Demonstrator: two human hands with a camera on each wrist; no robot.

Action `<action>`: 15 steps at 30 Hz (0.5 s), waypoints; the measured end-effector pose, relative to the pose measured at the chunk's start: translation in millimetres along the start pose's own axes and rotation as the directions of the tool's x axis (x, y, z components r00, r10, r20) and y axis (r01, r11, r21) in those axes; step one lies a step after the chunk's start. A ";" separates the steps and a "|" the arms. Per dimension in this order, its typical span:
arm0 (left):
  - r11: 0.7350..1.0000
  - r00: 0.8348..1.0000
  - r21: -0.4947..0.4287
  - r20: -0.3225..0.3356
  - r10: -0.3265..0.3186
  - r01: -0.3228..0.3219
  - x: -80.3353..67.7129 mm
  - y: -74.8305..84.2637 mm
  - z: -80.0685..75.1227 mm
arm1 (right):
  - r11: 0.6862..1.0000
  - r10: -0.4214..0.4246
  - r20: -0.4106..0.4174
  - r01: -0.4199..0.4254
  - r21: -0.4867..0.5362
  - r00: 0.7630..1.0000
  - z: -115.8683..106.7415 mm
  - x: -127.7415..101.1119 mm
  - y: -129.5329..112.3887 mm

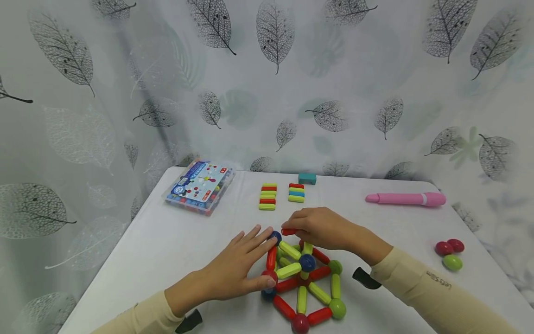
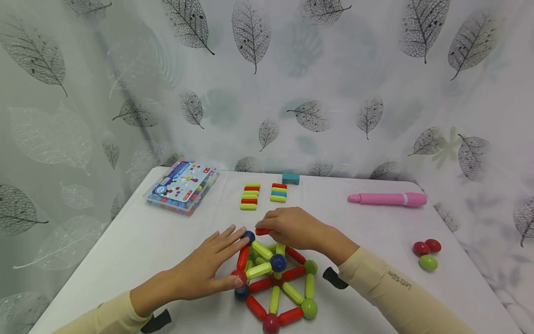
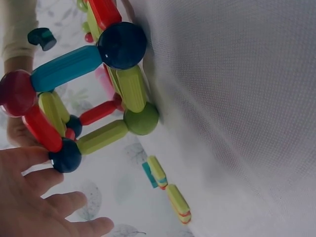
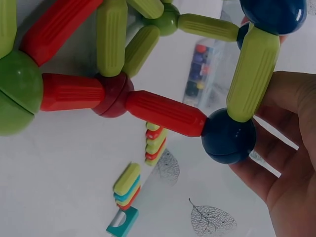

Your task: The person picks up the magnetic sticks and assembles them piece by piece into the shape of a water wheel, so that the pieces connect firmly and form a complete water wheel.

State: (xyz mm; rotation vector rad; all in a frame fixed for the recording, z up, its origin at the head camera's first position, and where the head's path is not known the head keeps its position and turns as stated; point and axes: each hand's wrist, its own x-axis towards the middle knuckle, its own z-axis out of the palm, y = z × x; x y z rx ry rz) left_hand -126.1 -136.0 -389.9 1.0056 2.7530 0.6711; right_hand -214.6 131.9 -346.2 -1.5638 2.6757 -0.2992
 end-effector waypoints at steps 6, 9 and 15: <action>1.000 1.000 -0.009 0.011 0.007 -0.006 1.4 -0.4 0.1 | 1.000 -0.014 0.025 0.015 -0.014 1.000 3.0 1.9 -0.9; 1.000 1.000 -0.010 0.017 0.005 -0.005 2.2 -0.5 -0.2 | 1.000 -0.012 0.029 0.013 -0.014 0.999 3.8 2.0 -1.0; 1.000 1.000 -0.026 0.025 -0.002 0.003 2.1 -1.2 0.0 | 0.999 0.028 0.015 -0.028 0.024 1.000 2.7 -1.2 0.2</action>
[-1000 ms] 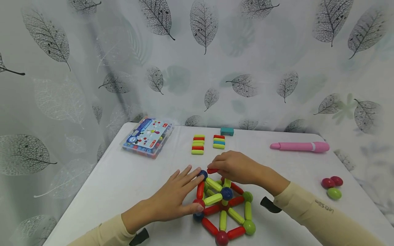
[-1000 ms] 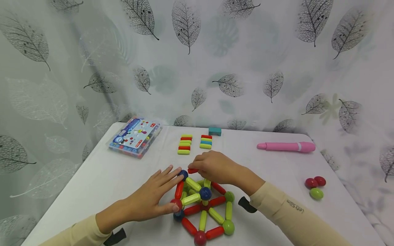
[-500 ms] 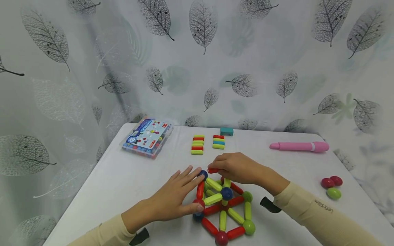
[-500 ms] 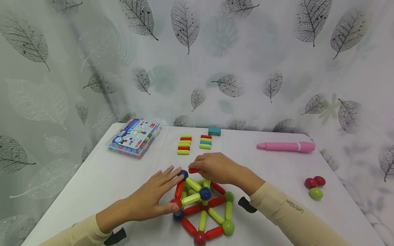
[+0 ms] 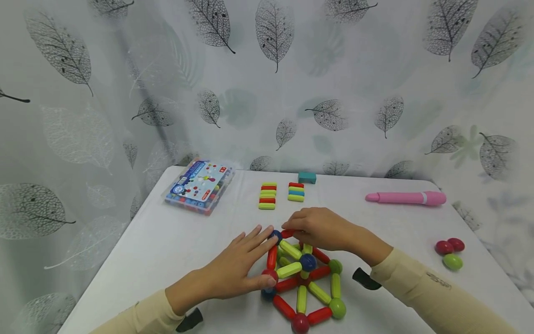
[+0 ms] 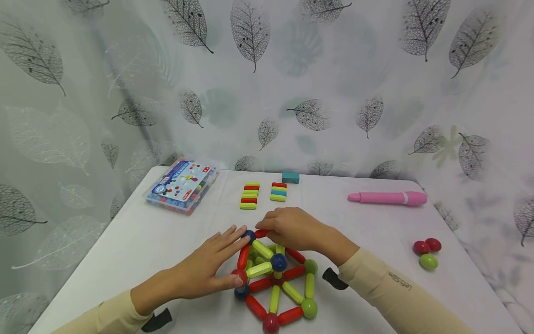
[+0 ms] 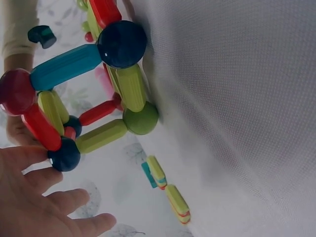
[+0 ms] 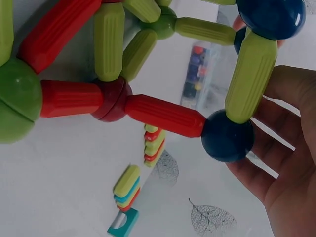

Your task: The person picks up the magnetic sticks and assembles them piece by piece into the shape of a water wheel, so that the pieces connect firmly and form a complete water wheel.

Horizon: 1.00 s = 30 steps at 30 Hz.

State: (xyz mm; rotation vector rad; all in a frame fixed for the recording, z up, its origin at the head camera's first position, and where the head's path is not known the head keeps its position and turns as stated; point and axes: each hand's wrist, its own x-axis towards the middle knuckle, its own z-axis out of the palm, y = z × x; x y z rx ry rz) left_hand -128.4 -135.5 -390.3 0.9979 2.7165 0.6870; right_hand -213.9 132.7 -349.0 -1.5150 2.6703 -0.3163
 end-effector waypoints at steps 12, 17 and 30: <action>0.996 1.000 -0.091 -0.016 -0.003 0.002 2.4 -2.2 -3.5 | 0.980 0.201 -0.135 -0.197 0.041 0.970 -12.9 -44.0 6.3; 0.991 0.999 -0.137 -0.049 -0.002 -0.005 8.7 -4.3 -9.1 | 0.965 0.262 -0.113 -0.260 0.029 0.959 -6.1 -74.4 6.9; 0.988 1.000 -0.154 -0.006 -0.017 0.016 20.6 -7.9 -12.4 | 0.970 0.241 0.059 -0.239 -0.048 0.969 50.6 -101.4 15.6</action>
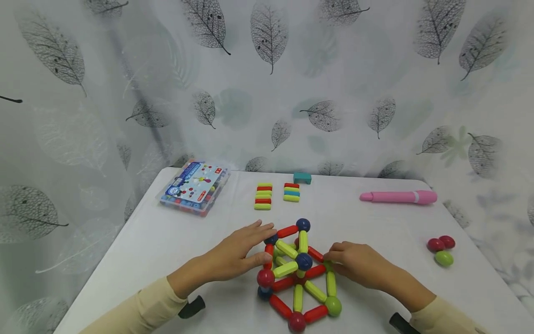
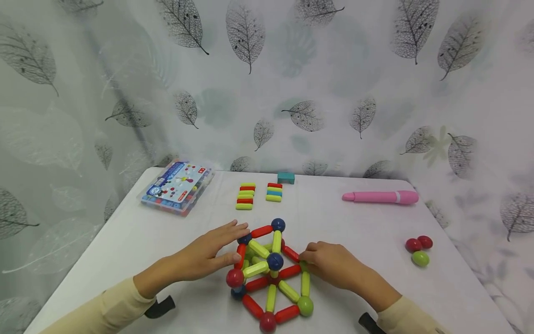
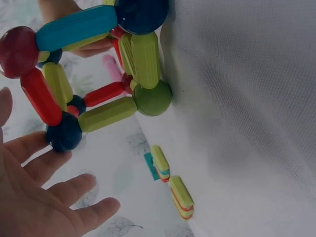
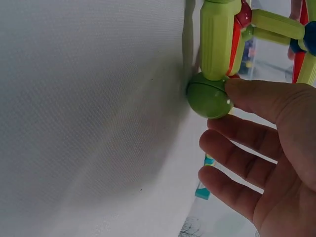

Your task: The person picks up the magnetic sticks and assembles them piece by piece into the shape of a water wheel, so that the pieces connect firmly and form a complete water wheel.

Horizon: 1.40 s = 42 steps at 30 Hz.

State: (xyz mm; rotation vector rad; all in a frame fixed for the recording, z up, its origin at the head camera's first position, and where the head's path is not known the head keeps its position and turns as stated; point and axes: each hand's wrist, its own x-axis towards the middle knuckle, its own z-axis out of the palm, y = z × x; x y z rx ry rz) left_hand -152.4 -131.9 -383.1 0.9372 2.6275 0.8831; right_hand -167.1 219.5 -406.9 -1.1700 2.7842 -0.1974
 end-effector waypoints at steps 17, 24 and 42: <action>0.909 0.927 0.329 -0.185 0.328 -0.256 -34.5 13.5 9.4 | 0.998 -0.046 0.050 0.044 0.054 0.998 -2.5 62.6 10.1; 0.843 0.851 0.401 -0.229 0.472 -0.359 -38.1 18.6 18.0 | 0.996 -0.081 0.108 0.077 0.046 0.991 -5.9 90.6 -0.3; 0.961 0.996 0.266 -0.024 0.090 -0.080 -17.3 13.5 15.0 | 0.939 0.127 0.068 -0.098 -0.329 0.990 -12.1 150.3 43.3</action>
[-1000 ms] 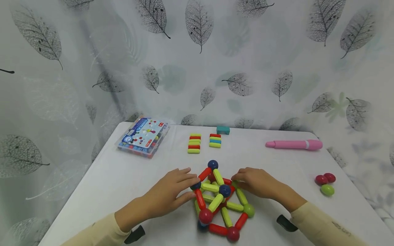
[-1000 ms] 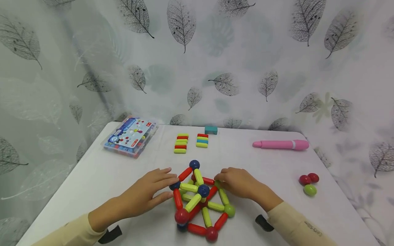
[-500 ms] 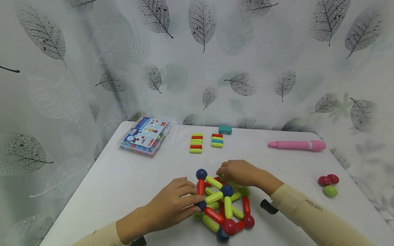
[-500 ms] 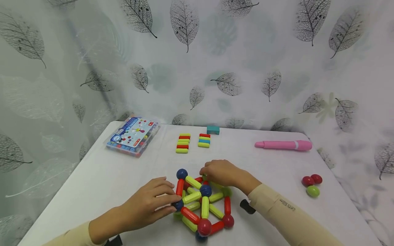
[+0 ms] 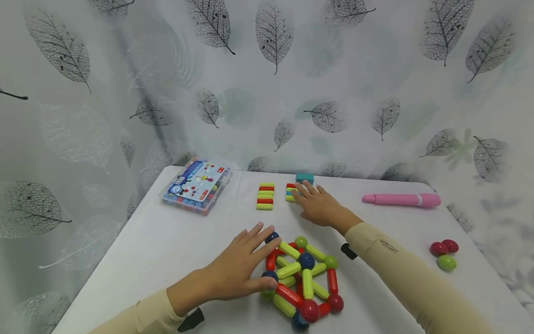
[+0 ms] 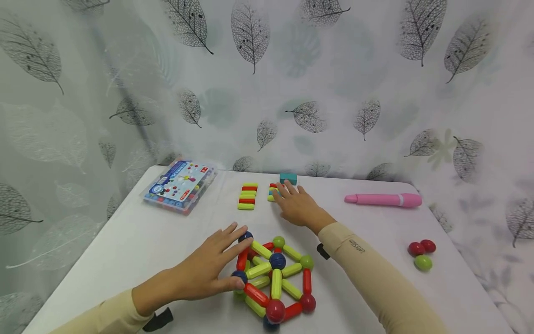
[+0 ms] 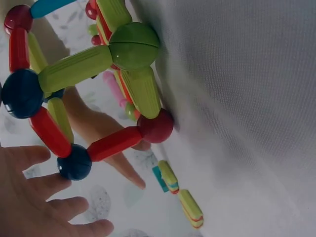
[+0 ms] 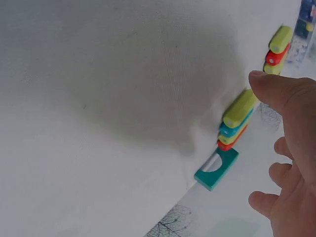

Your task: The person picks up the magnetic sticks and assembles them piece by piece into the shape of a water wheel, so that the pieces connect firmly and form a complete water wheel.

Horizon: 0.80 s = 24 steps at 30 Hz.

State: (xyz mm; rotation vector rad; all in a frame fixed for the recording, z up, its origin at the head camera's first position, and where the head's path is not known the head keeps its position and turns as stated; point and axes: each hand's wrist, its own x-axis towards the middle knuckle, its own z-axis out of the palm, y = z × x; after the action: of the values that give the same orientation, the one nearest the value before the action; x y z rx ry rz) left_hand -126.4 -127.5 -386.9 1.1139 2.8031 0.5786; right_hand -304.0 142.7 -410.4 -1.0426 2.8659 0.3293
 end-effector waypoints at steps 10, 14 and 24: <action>1.000 1.000 0.006 0.011 0.002 -0.002 -0.4 -0.6 0.6 | 0.998 0.006 0.085 -0.011 0.066 0.996 15.6 27.8 -10.2; 1.000 1.000 0.003 0.010 0.005 -0.005 -0.8 -0.5 0.6 | 0.998 0.016 0.085 -0.021 0.061 0.996 15.8 30.5 -13.4; 1.000 1.000 -0.019 0.014 0.002 -0.001 -2.2 -2.2 2.3 | 1.000 0.003 0.012 -0.003 -0.020 1.000 16.5 38.2 -17.2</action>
State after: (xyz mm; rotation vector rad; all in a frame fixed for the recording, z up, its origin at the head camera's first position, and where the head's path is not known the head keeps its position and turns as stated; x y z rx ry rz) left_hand -125.7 -129.7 -390.0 1.1122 2.7794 0.5935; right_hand -322.2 109.7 -434.9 -1.0363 2.8597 0.3633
